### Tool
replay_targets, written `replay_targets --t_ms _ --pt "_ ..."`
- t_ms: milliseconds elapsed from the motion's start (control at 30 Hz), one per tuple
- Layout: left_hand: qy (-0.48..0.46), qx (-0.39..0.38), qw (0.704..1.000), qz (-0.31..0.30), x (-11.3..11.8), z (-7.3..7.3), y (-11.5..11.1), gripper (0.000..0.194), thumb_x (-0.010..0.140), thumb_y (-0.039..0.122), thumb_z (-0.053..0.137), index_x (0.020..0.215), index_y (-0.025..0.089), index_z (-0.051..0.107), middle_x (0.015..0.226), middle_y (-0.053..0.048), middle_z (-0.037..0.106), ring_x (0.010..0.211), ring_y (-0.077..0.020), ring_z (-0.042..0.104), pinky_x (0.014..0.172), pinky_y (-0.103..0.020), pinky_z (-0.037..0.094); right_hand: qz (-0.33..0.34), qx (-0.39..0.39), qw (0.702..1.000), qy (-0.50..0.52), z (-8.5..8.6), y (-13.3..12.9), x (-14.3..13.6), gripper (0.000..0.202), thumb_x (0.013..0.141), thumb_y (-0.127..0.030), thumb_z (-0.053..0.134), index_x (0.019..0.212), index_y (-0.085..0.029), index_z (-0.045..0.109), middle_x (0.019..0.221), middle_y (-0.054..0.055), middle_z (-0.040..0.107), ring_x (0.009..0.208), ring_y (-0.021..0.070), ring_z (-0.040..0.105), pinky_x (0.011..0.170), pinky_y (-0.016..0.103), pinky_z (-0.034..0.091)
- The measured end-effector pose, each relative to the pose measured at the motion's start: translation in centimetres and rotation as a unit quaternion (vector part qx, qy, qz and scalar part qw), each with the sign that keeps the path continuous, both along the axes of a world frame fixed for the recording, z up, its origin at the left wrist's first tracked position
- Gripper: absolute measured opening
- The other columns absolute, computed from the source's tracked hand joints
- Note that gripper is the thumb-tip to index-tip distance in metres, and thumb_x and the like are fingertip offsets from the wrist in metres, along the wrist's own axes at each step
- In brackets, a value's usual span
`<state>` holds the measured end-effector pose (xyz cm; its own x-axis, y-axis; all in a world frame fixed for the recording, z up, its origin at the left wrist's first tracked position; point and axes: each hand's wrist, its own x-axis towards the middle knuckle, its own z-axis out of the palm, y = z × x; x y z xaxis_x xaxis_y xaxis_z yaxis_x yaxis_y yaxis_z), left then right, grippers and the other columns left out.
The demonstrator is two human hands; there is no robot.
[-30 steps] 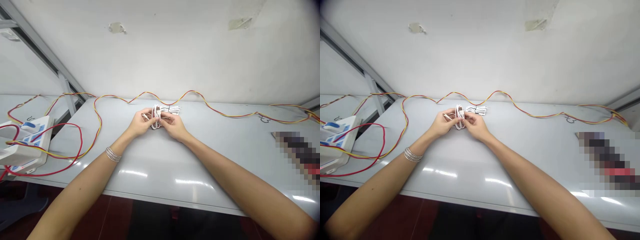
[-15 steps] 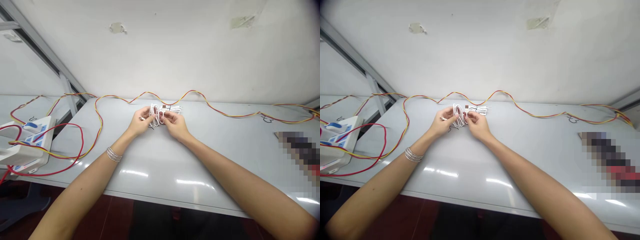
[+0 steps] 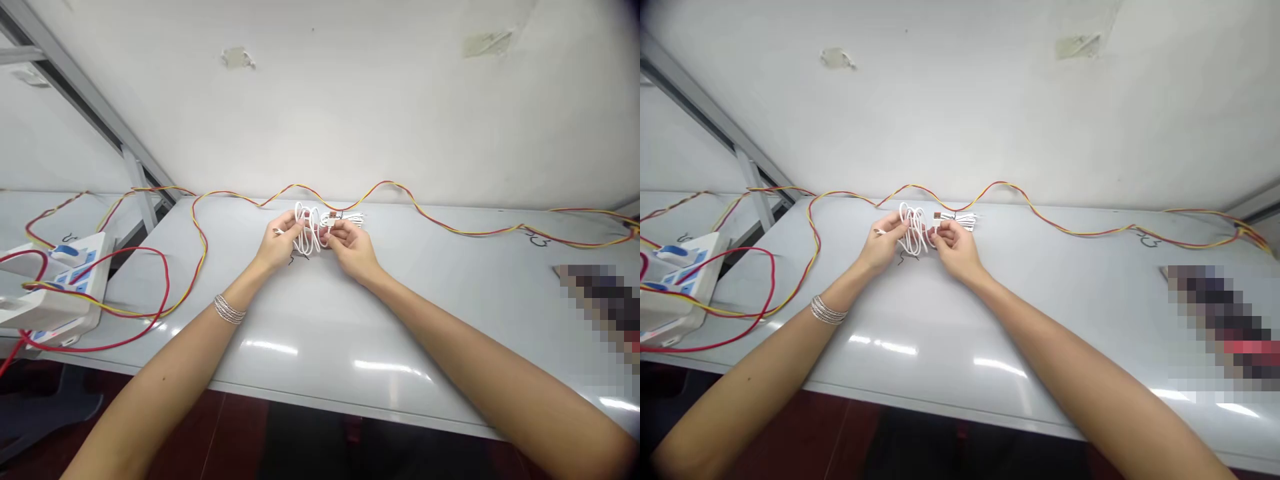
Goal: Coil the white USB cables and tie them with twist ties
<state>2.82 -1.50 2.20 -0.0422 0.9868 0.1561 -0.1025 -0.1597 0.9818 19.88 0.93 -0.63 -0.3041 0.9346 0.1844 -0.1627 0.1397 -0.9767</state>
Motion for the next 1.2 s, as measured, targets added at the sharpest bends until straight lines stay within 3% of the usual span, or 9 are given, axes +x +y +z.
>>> replay_targets --t_ms 267,600,833,1033,1200 --pt "-0.04 -0.037 0.998 0.01 0.08 0.27 -0.17 0.037 0.08 0.044 0.077 0.1 0.017 0.062 0.083 -0.002 0.069 0.061 -0.0137 0.067 0.055 -0.027 0.055 0.003 -0.025 0.999 0.025 0.31 -0.14 0.03 0.041 0.067 -0.044 0.085 0.087 -0.019 0.06 0.093 0.005 0.068 0.087 0.0198 0.069 0.082 0.037 0.06" --pt "0.023 -0.017 1.0 0.013 0.01 0.53 -0.36 0.05 0.072 0.05 0.083 0.103 0.017 0.062 0.091 -0.004 0.069 0.056 -0.0127 0.064 0.048 -0.028 0.053 0.006 -0.019 1.0 0.015 0.29 -0.1 0.23 0.046 0.067 -0.054 0.085 0.086 -0.02 0.062 0.093 0.005 0.067 0.085 0.0196 0.066 0.076 0.036 0.06" --pt "0.025 -0.018 1.0 -0.001 0.02 0.32 -0.28 0.059 0.062 0.051 0.09 0.102 0.015 0.066 0.073 -0.001 0.067 0.053 -0.0133 0.062 0.046 -0.025 0.05 0.01 -0.012 1.0 0.015 0.44 -0.14 0.22 0.049 0.07 -0.058 0.082 0.087 -0.02 0.058 0.091 0.004 0.067 0.083 0.018 0.066 0.073 0.034 0.059" --pt "0.023 0.022 0.999 -0.002 0.06 0.16 -0.21 0.055 0.06 0.044 0.092 0.095 0.017 0.06 0.081 0.001 0.064 0.055 -0.009 0.059 0.047 -0.022 0.051 0.02 0.017 1.0 0.004 0.54 -0.46 0.14 0.046 0.076 -0.055 0.079 0.1 -0.021 0.06 0.095 0.005 0.067 0.082 0.0179 0.069 0.077 0.035 0.061" --pt "0.017 0.017 1.0 0.008 0.23 0.19 -0.23 0.056 0.06 0.044 0.091 0.095 0.016 0.056 0.084 -0.002 0.068 0.061 -0.0118 0.063 0.051 -0.023 0.053 0.025 0.022 0.999 -0.034 0.34 -0.98 0.1 0.053 0.081 -0.053 0.074 0.122 -0.023 0.058 0.106 0.005 0.062 0.076 0.017 0.07 0.071 0.035 0.065"
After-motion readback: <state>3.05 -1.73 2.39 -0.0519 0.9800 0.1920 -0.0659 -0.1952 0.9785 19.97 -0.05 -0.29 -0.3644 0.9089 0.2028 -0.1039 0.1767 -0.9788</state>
